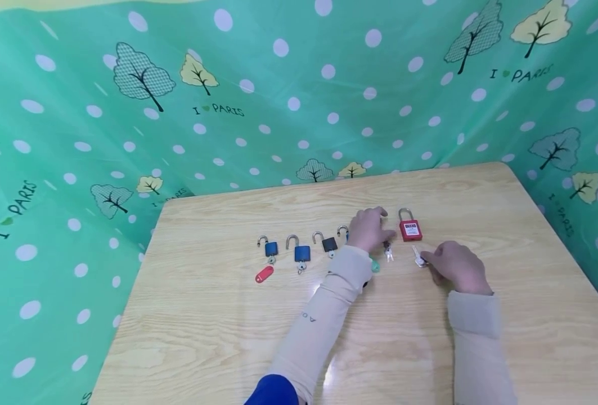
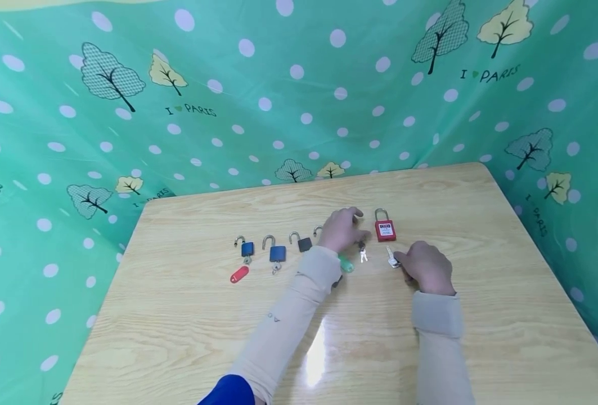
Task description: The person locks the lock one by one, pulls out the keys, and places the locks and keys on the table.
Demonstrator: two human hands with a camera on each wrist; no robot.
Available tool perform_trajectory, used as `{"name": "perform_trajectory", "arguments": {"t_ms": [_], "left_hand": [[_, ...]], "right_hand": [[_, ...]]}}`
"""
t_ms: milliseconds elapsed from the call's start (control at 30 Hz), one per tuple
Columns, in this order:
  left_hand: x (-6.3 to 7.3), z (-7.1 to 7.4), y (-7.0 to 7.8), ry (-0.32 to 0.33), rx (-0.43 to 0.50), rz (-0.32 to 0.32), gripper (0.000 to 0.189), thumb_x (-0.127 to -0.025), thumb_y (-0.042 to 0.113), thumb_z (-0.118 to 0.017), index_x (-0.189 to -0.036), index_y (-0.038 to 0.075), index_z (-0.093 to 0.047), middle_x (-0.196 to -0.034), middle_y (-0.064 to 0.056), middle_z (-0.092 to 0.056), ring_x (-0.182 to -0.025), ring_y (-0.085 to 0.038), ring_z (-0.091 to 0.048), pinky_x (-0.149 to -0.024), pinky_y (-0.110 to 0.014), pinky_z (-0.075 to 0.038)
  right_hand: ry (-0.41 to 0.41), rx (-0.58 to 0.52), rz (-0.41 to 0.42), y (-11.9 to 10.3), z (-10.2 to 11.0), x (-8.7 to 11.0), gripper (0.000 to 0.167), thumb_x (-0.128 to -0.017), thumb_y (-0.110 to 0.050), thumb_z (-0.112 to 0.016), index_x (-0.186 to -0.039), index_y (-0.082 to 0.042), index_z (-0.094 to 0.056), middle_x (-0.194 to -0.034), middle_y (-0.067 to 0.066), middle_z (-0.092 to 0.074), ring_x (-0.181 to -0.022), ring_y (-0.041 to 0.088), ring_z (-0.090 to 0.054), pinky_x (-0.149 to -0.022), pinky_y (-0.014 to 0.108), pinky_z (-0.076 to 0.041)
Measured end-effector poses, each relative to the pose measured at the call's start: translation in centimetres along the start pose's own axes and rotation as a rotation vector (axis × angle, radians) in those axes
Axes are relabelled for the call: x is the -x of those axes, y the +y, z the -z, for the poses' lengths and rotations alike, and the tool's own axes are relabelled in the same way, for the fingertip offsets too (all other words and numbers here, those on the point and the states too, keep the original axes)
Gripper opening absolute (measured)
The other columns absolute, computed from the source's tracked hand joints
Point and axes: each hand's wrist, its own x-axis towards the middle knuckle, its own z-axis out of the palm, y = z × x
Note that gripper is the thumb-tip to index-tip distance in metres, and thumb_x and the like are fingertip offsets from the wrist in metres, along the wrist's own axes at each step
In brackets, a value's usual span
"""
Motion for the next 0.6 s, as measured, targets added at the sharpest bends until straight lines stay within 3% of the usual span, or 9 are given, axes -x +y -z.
{"name": "perform_trajectory", "arguments": {"t_ms": [167,300,400,600], "left_hand": [[0.6,0.7,-0.5,-0.066,-0.095,-0.025,0.054,-0.077,0.042,-0.084,-0.125,0.022,-0.068,-0.118,0.002,-0.064,-0.108,-0.016,-0.057,-0.098,-0.028,-0.046],[1.0,1.1,-1.0,-0.083,-0.095,-0.037,0.047,-0.079,0.042,-0.083,-0.119,0.021,-0.071,-0.109,0.004,-0.061,-0.100,-0.014,-0.053,-0.094,-0.027,-0.045],[1.1,1.1,-1.3,-0.082,-0.107,-0.050,0.039,-0.079,0.040,-0.084,-0.113,0.022,-0.074,-0.103,0.006,-0.058,-0.094,-0.012,-0.051,-0.089,-0.025,-0.045],[1.1,0.9,-1.6,-0.088,-0.143,-0.071,0.027,-0.080,0.037,-0.083,-0.104,0.027,-0.077,-0.107,0.006,-0.058,-0.096,-0.011,-0.050,-0.087,-0.025,-0.046]], "right_hand": [[0.027,0.018,-0.004,0.3,0.4,0.5,0.050,-0.101,-0.045,-0.049,-0.086,0.001,-0.062,-0.069,0.009,-0.058,-0.064,0.022,-0.053,-0.055,0.032,-0.039],[0.081,0.055,0.020,0.0,0.7,0.6,0.058,-0.101,-0.046,-0.047,-0.105,0.011,-0.060,-0.086,0.021,-0.064,-0.074,0.029,-0.057,-0.059,0.036,-0.045],[0.153,0.053,0.067,-0.6,0.5,0.4,0.057,-0.102,-0.043,-0.047,-0.111,0.012,-0.058,-0.097,0.028,-0.065,-0.080,0.035,-0.061,-0.060,0.040,-0.046],[0.220,0.021,0.159,-3.0,-0.9,0.1,0.047,-0.101,-0.035,-0.053,-0.117,0.009,-0.058,-0.079,0.016,-0.066,-0.065,0.025,-0.055,-0.053,0.032,-0.040]]}}
